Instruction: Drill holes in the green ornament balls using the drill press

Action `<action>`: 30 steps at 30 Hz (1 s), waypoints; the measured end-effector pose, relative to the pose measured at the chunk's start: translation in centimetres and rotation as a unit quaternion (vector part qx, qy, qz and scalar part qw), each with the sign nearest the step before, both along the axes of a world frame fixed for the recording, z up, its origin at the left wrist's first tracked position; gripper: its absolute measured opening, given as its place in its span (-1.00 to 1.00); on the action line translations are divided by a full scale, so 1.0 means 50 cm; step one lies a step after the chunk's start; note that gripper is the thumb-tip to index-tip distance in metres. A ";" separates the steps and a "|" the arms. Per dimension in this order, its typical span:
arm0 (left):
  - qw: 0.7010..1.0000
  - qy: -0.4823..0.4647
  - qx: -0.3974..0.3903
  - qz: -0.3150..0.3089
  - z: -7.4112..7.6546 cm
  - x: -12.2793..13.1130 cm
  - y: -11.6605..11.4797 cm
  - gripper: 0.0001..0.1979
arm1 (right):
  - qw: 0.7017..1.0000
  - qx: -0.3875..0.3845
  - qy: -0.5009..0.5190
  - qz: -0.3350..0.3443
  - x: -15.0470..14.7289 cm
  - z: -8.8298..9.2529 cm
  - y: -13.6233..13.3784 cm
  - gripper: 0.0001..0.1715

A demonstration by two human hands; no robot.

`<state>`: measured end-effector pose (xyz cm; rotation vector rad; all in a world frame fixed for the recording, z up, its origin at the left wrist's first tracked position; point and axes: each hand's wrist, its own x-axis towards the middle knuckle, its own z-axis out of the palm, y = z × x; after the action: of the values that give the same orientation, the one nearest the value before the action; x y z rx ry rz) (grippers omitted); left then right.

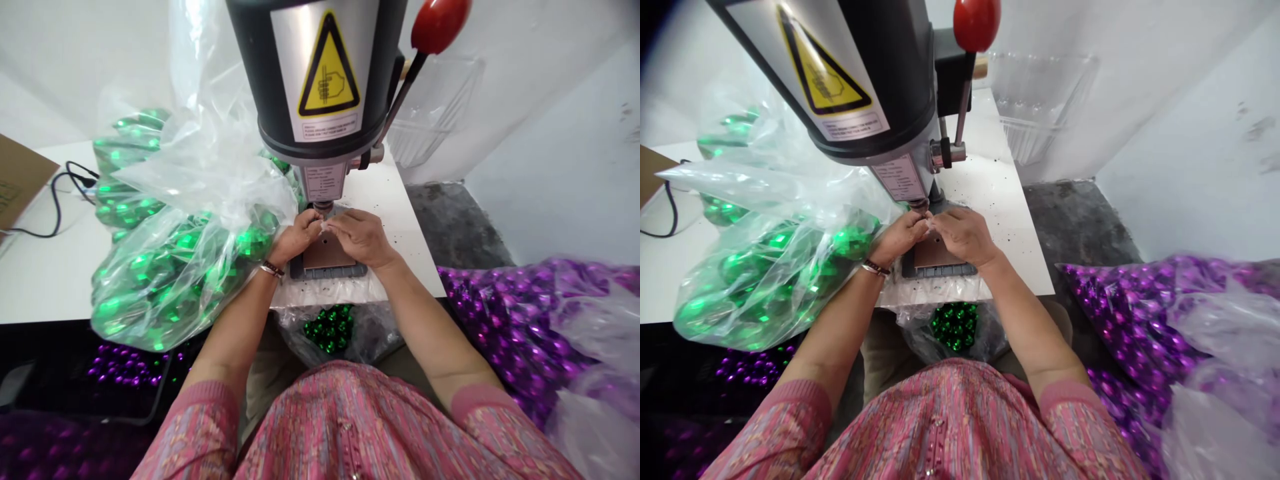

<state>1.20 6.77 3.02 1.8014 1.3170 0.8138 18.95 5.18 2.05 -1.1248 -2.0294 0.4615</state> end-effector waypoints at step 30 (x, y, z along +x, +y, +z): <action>0.989 -0.071 0.110 0.072 -0.051 0.005 -0.041 -0.83 | 0.991 0.036 0.052 -0.117 -0.042 -0.056 -0.040 -0.59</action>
<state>1.45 4.74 0.50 1.7915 1.3173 1.1853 16.84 3.16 -0.77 -1.2489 -1.7831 0.3193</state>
